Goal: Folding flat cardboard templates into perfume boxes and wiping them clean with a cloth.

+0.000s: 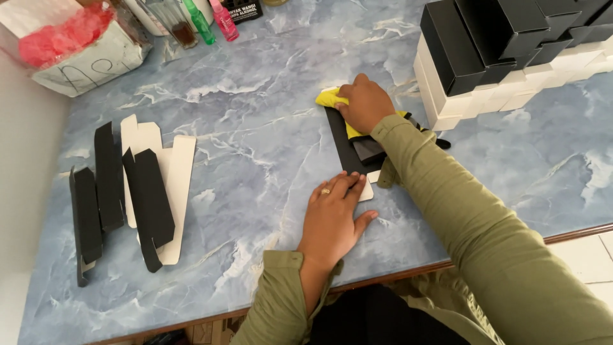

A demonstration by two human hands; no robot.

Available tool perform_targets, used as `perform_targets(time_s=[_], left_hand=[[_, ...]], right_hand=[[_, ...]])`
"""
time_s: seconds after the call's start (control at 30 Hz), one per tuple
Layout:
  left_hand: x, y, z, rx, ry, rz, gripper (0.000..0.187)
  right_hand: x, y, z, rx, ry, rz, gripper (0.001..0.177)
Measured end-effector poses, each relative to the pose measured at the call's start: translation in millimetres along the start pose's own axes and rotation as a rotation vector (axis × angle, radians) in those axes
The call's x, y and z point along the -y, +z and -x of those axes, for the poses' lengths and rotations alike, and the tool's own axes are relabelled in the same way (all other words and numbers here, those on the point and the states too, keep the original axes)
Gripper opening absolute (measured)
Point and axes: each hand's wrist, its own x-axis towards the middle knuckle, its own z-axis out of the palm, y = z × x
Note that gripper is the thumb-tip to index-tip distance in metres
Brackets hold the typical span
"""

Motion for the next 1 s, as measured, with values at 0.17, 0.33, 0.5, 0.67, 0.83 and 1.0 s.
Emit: perform_targets(time_s=[0.17, 0.33, 0.5, 0.67, 0.83, 1.0], left_hand=[[5.6, 2.3, -1.9, -0.016, 0.000, -0.014, 0.063], [1.9, -0.5, -1.0, -0.018, -0.017, -0.016, 0.059], [1.5, -2.4, -1.6, 0.012, -0.059, -0.032, 0.059], [-1.3, -5.1, -0.9, 0.023, -0.075, -0.046, 0.057], [-1.4, -9.3, -1.2, 0.061, -0.124, 0.016, 0.054], [2.0, -9.3, -0.4, 0.048, -0.138, 0.034, 0.059]], right_hand=[[-2.0, 3.7, 19.9, -0.026, -0.043, -0.004, 0.030], [3.7, -11.6, 66.6, 0.024, -0.072, -0.008, 0.032], [7.6, -34.9, 115.5, 0.100, -0.139, -0.071, 0.030], [7.3, -55.1, 158.7, 0.148, -0.130, -0.120, 0.029], [-12.3, -66.5, 184.2, 0.141, -0.150, -0.134, 0.032], [-26.9, -100.2, 195.0, 0.301, 0.006, -0.013, 0.033]])
